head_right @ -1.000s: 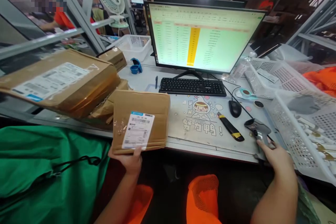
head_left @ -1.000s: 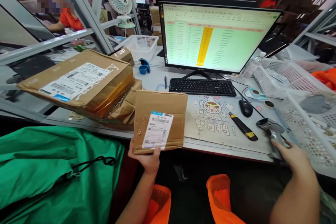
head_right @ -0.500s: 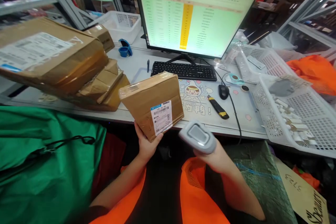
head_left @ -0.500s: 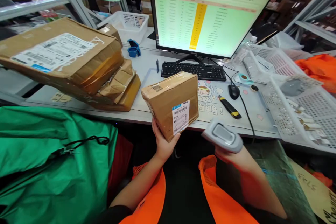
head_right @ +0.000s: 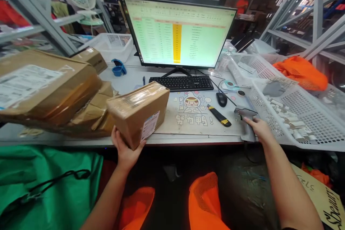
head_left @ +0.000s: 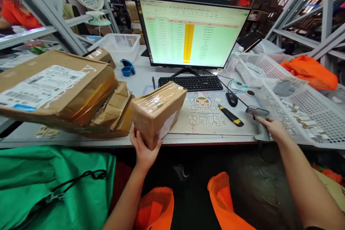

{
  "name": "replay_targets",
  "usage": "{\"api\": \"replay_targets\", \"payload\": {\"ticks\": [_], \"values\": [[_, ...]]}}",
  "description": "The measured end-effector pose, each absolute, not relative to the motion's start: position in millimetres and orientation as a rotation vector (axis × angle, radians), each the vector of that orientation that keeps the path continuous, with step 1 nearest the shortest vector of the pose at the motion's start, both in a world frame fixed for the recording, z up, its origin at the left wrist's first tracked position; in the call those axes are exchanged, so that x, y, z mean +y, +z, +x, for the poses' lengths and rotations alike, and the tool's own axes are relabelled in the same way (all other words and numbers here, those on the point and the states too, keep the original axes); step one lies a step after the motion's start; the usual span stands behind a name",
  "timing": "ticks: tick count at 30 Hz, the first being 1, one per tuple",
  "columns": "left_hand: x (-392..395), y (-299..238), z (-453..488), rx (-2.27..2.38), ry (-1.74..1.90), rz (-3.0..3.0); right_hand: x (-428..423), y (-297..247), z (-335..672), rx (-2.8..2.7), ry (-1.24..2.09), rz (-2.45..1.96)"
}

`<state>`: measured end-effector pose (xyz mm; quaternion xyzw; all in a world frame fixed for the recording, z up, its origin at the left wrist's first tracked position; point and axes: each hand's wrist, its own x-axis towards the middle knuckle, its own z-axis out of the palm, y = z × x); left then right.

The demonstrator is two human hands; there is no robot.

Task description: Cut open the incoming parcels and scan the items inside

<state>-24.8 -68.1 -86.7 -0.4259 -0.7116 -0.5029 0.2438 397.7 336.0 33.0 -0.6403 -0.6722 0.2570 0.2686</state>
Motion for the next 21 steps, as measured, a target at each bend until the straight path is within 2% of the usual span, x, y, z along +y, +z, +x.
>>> {"api": "replay_targets", "payload": {"ticks": [2, 4, 8, 12, 18, 21], "values": [[-69, -98, -36, -2.076, -1.439, -1.044, 347, 31, 388, -1.926, 0.291, -1.829], [-68, -110, -39, -2.242, -1.484, -0.872, 344, 32, 355, -2.019, 0.080, -1.788], [-65, -122, -40, -2.394, -1.602, -0.622, 348, 29, 222, -2.484, 0.214, -1.333], [-72, -119, -47, -2.464, -1.700, -0.705, 375, 18, 111, -2.587, 0.177, -1.210], [-92, -95, -72, -2.732, -1.594, -0.781, 394, 9, 73, -2.540, 0.074, -1.299], [-82, -73, -91, -2.803, -1.669, -0.928, 394, 15, 71, -2.548, 0.064, -1.320]]}}
